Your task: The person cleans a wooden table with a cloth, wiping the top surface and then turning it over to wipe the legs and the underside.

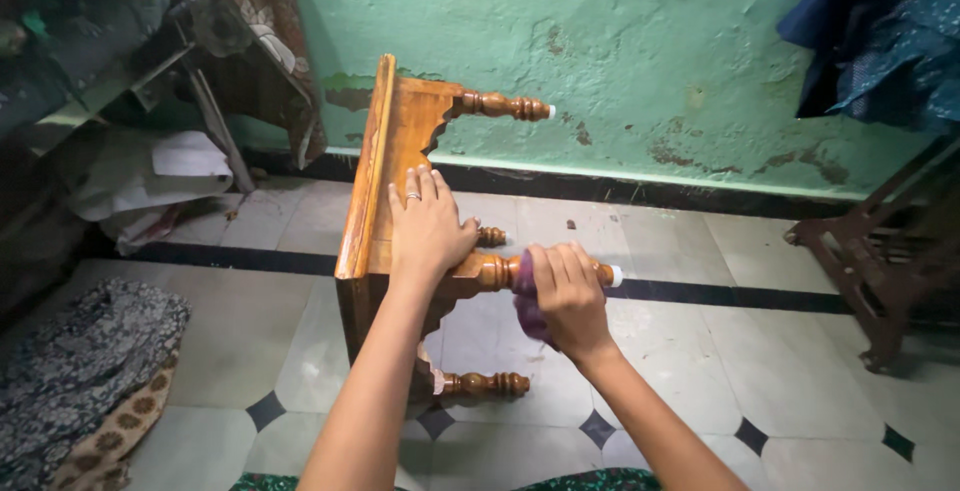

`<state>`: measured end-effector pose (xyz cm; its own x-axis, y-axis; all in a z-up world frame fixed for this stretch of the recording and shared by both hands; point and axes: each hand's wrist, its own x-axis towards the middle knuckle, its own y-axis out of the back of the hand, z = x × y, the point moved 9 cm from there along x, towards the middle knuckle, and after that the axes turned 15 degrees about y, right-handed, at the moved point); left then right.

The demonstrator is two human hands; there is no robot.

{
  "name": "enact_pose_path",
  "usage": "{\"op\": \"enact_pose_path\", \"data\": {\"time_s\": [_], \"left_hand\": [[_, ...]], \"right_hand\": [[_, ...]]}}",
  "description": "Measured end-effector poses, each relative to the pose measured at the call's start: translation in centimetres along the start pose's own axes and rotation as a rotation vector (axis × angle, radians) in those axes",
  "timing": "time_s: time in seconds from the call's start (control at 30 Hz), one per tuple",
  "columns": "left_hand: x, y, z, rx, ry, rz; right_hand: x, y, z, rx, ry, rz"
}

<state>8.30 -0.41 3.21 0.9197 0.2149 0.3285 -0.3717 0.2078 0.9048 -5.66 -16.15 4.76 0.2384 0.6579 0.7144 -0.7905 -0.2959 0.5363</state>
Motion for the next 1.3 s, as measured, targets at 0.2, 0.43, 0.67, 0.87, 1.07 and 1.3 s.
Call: {"op": "enact_pose_path", "data": {"time_s": [0.2,0.43,0.67,0.87,1.07,1.3], "left_hand": [[-0.3,0.2,0.0,-0.012,-0.003,0.017],[-0.5,0.2,0.0,-0.023,-0.005,0.026],[-0.3,0.2,0.5,0.017,-0.005,0.016],[-0.4,0.4,0.6,0.013,-0.013,0.016],[-0.7,-0.2,0.6,0.015,-0.032,0.057],[-0.8,0.3,0.9,0.023,-0.037,0.066]], "right_hand": [[-0.3,-3.1,1.7,0.077,-0.107,-0.132],[-0.3,-7.6,4.7,0.517,-0.198,-0.585],[-1.0,-11.0,4.5,1.191,-0.161,-1.031],[-0.8,-5.5,6.7,0.834,-0.158,-0.544],[-4.7,1.0,2.3,-0.108,0.066,0.056],[-5.7,-4.5,6.3,0.212,-0.129,-0.24]]}}
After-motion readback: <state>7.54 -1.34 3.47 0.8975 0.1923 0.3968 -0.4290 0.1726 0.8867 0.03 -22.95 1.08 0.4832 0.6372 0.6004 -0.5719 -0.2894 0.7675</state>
